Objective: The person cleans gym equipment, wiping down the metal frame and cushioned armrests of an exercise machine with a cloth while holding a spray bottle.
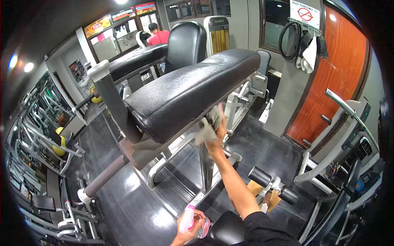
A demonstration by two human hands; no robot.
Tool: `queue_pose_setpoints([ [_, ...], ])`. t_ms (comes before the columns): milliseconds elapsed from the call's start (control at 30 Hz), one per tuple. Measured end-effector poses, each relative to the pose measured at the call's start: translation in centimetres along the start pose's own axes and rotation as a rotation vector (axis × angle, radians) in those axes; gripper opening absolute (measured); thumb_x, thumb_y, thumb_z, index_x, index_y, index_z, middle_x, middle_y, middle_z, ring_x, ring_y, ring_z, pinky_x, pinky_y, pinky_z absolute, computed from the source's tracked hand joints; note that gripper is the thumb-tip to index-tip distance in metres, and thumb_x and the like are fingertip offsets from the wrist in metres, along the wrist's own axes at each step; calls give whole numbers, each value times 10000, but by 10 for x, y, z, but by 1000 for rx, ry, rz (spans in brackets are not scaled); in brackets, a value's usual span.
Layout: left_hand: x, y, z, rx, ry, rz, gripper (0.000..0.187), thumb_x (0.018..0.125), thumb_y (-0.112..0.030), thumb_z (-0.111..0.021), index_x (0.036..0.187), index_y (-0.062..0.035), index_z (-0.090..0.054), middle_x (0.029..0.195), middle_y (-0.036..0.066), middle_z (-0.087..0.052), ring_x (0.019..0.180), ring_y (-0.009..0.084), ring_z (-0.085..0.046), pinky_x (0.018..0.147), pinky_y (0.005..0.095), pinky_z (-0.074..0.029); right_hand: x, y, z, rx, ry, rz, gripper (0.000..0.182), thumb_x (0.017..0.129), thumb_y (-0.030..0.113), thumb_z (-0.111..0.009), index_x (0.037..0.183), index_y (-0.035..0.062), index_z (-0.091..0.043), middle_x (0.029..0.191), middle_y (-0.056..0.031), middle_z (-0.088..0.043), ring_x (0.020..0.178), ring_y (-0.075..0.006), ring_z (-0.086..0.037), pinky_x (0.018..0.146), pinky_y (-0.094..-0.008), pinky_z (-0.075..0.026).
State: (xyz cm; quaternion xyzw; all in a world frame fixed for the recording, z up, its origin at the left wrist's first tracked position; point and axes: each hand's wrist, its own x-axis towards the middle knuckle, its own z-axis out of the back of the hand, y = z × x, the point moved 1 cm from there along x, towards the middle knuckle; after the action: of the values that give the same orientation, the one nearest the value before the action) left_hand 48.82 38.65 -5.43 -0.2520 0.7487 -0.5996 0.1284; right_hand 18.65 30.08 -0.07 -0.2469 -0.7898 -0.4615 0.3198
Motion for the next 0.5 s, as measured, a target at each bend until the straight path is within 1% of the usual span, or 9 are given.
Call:
queue_pose_setpoints([
  [33, -1, 0, 0, -2, -2, -3, 187, 820, 97, -537, 998, 59, -494, 858, 139, -578, 645, 156, -583, 592, 283, -488, -11, -12, 14, -294, 134, 256, 450, 698, 76, -725, 1106, -42, -576, 1336, -224, -436, 1195, -366, -473, 959, -391, -421],
  [67, -2, 0, 0, -32, -3, -6, 195, 816, 108, -531, 1000, 58, -492, 864, 140, -576, 650, 156, -582, 594, 283, -488, -33, -42, 24, -356, 168, 345, 576, 670, 70, -716, 1202, -33, -517, 1349, -204, -428, 1208, -361, -459, 983, -361, -387],
  [200, -6, -2, 1, -40, -22, 6, 195, 816, 109, -530, 1000, 56, -493, 866, 135, -576, 656, 151, -579, 604, 275, -486, -146, -78, 91, -537, 323, -92, 446, 735, 61, -646, 1155, -43, -541, 1303, -212, -474, 1181, -349, -488, 973, -368, -402],
  [267, -9, 6, 8, -8, 24, 11, 194, 817, 104, -533, 1002, 55, -495, 867, 132, -575, 655, 147, -578, 604, 270, -484, -207, -107, 140, -517, 451, -306, 418, 733, 33, -625, 1144, -3, -560, 1233, -238, -521, 1169, -370, -487, 956, -373, -414],
  [333, -7, 11, 8, 15, 59, -2, 194, 819, 100, -537, 1003, 54, -497, 868, 129, -574, 655, 142, -577, 605, 265, -481, -218, -88, 161, -423, 555, -684, 413, 760, 36, -594, 1166, -21, -537, 1156, -227, -573, 1117, -369, -527, 927, -361, -420],
  [367, -8, 12, 8, 20, 85, -7, 190, 821, 95, -538, 1002, 50, -502, 870, 123, -576, 656, 136, -575, 605, 261, -478, -214, -80, 159, -424, 564, -675, 413, 760, 36, -594, 1166, -21, -537, 1156, -227, -573, 1117, -369, -527, 927, -361, -420],
  [433, -10, 11, 7, 23, 99, -14, 185, 823, 90, -539, 1000, 46, -507, 873, 117, -577, 657, 129, -573, 606, 257, -475, -191, -51, 142, -373, 337, -666, 399, 773, 36, -583, 1165, -21, -535, 1117, -204, -592, 1042, -357, -574, 887, -348, -437],
  [467, -13, 10, 5, -14, 73, -15, 184, 824, 89, -539, 1000, 43, -510, 876, 114, -579, 659, 126, -572, 604, 255, -473, -185, -63, 136, -446, 297, -391, 388, 788, 39, -587, 1168, -16, -534, 1090, -189, -602, 1021, -323, -588, 874, -341, -447],
  [500, -15, 9, 4, -51, 49, -16, 183, 825, 88, -539, 1000, 40, -512, 879, 110, -581, 661, 123, -572, 603, 253, -471, -146, -37, 112, -190, 229, -385, 380, 787, 31, -596, 1159, -18, -536, 1129, -194, -581, 1076, -318, -555, 909, -345, -425],
])
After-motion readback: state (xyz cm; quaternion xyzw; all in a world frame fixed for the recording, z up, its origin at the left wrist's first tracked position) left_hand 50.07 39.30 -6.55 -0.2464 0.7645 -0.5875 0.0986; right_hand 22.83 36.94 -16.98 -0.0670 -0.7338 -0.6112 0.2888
